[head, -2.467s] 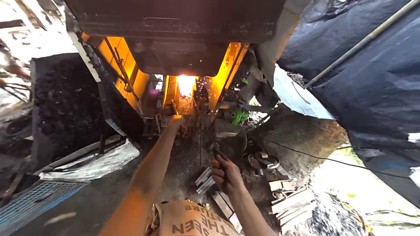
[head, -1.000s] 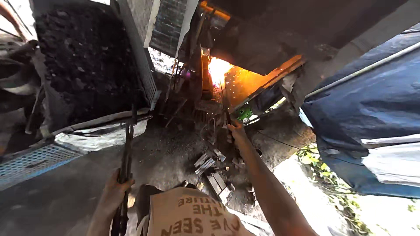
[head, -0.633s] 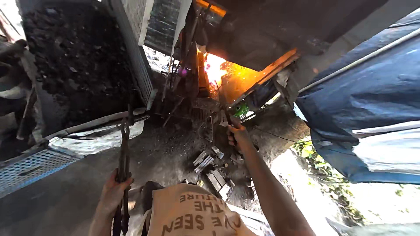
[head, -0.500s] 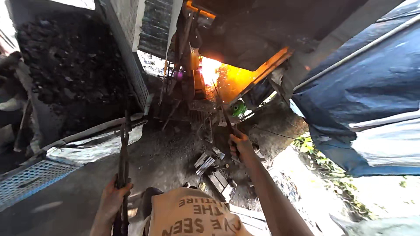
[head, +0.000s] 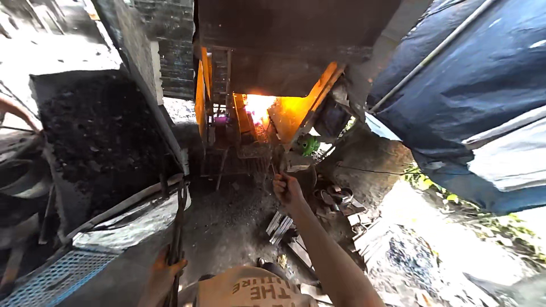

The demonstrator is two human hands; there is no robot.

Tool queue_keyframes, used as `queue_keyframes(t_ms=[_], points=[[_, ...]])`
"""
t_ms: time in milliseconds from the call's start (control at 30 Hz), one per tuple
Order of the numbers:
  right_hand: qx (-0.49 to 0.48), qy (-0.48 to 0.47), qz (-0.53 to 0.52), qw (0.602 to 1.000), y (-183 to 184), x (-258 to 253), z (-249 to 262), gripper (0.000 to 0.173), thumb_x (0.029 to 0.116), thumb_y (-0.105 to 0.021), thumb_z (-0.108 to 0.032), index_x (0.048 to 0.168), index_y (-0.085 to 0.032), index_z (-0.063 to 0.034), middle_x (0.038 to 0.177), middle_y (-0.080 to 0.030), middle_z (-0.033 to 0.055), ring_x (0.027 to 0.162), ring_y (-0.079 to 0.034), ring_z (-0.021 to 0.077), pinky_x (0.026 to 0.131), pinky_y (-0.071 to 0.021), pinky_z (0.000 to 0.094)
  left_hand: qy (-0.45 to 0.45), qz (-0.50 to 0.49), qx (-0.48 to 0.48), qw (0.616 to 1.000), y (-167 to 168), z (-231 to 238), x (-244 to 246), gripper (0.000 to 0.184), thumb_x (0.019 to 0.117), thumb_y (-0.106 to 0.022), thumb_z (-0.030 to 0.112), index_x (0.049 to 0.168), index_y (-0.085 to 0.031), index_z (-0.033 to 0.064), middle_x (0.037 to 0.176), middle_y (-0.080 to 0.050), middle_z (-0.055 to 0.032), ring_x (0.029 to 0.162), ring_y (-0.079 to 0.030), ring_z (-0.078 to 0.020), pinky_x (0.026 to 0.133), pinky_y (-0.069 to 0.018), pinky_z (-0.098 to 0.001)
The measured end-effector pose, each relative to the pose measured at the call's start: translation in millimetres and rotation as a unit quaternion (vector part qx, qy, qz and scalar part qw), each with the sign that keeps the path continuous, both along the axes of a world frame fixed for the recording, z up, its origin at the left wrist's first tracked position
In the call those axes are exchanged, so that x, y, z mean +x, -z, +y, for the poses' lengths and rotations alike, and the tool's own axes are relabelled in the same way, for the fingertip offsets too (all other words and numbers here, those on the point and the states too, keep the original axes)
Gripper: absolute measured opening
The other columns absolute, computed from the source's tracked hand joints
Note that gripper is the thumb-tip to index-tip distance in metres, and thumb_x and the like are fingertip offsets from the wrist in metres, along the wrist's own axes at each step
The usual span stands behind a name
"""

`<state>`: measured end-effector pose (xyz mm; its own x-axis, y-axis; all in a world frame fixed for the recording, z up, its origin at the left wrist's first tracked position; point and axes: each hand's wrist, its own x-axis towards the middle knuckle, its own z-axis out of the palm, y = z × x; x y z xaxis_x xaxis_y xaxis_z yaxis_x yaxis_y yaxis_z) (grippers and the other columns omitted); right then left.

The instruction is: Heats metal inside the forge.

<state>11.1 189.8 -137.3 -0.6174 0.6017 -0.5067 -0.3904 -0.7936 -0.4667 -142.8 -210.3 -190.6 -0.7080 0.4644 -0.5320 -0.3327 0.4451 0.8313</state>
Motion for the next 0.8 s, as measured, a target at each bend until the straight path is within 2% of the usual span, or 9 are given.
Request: queue_keyframes(t_ms=[133,200,267,367,433,467,600,700,800], points=[[0.088,-0.046,-0.103,0.99,-9,-19,59,0.025,0.1108,-0.04,-0.028,0.101,-0.052,-0.0079,0.067,-0.054,0.0003,0.041,-0.046,0.005,0.035,-0.0403,0.0179,-0.008,0.011,0.029,0.999,-5,10,30,0.059,0.0827,-0.074,-0.004,0.137,-0.052,-0.0006,0.109,-0.071,-0.0184,0.088,-0.073,-0.0286,0.074,-0.0637,-0.045],[0.182,-0.079,-0.204,0.959,-22,-9,75,0.022,0.11,-0.047,-0.023,0.126,-0.052,-0.0083,0.072,-0.056,0.0033,0.045,-0.047,0.0083,0.038,-0.0416,0.0224,-0.021,0.005,0.036,0.999,-8,13,49,0.06,0.0828,-0.073,-0.005,0.139,-0.05,-0.0018,0.112,-0.07,-0.0193,0.091,-0.073,-0.0285,0.076,-0.0634,-0.0446],[0.271,-0.131,-0.291,0.908,-38,1,87,0.038,0.1088,-0.051,-0.021,0.145,-0.048,-0.0123,0.076,-0.057,0.0056,0.047,-0.048,0.0118,0.041,-0.043,0.0266,-0.033,0.003,0.033,0.999,-11,16,67,0.064,0.0836,-0.072,-0.005,0.142,-0.046,-0.0043,0.116,-0.069,-0.0211,0.093,-0.073,-0.0293,0.079,-0.0635,-0.0452],[0.464,-0.207,-0.427,0.748,-53,-15,129,0.045,0.1066,-0.054,-0.02,0.15,-0.048,-0.0086,0.096,-0.063,0.0131,0.064,-0.058,0.0189,0.057,-0.0517,0.0345,-0.022,0.019,0.01,1.0,-16,27,86,0.062,0.0852,-0.073,-0.002,0.141,-0.045,-0.0065,0.116,-0.069,-0.0206,0.093,-0.073,-0.027,0.081,-0.0629,-0.0438],[0.555,-0.259,-0.514,0.601,-65,-43,164,0.046,0.105,-0.055,-0.023,0.148,-0.051,-0.0049,0.127,-0.065,0.0244,0.108,-0.066,0.0358,0.093,-0.0534,0.0538,-0.014,0.032,-0.011,0.999,-19,36,97,0.057,0.0849,-0.074,0.0,0.136,-0.051,-0.0058,0.114,-0.071,-0.0192,0.094,-0.073,-0.0263,0.082,-0.0627,-0.0442],[0.582,-0.273,-0.536,0.547,-65,-58,183,0.048,0.1039,-0.056,-0.024,0.146,-0.05,-0.0023,0.132,-0.062,0.028,0.12,-0.063,0.0425,0.101,-0.0495,0.0613,-0.007,0.036,-0.017,0.999,-19,41,102,0.056,0.0847,-0.075,0.001,0.135,-0.052,-0.0058,0.114,-0.071,-0.0191,0.094,-0.073,-0.0265,0.084,-0.0622,-0.0449],[0.64,-0.307,-0.59,0.385,-60,-113,238,0.046,0.1002,-0.057,-0.018,0.139,-0.053,0.0049,0.131,-0.062,0.0302,0.12,-0.062,0.0479,0.095,-0.0507,0.0681,-0.011,0.034,0.001,0.999,-14,66,122,0.057,0.0828,-0.076,0.006,0.134,-0.054,-0.0056,0.112,-0.072,-0.0171,0.094,-0.073,-0.0236,0.084,-0.0617,-0.0425],[0.639,-0.362,-0.592,0.333,-59,-110,235,0.044,0.1019,-0.057,-0.019,0.138,-0.054,0.0057,0.138,-0.058,0.0286,0.128,-0.058,0.0453,0.101,-0.0476,0.0657,-0.021,0.017,0.013,1.0,-6,78,138,0.057,0.0815,-0.076,0.003,0.134,-0.054,-0.0056,0.111,-0.072,-0.0154,0.093,-0.073,-0.0216,0.082,-0.062,-0.0407],[0.63,-0.368,-0.563,0.389,-56,-74,215,0.048,0.1051,-0.051,-0.026,0.144,-0.053,0.0021,0.14,-0.058,0.0273,0.132,-0.055,0.0426,0.109,-0.0435,0.0621,-0.022,0.012,0.007,1.0,1,77,144,0.055,0.0816,-0.076,0.001,0.132,-0.055,-0.0045,0.109,-0.071,-0.0125,0.091,-0.071,-0.0182,0.081,-0.0609,-0.0376]])
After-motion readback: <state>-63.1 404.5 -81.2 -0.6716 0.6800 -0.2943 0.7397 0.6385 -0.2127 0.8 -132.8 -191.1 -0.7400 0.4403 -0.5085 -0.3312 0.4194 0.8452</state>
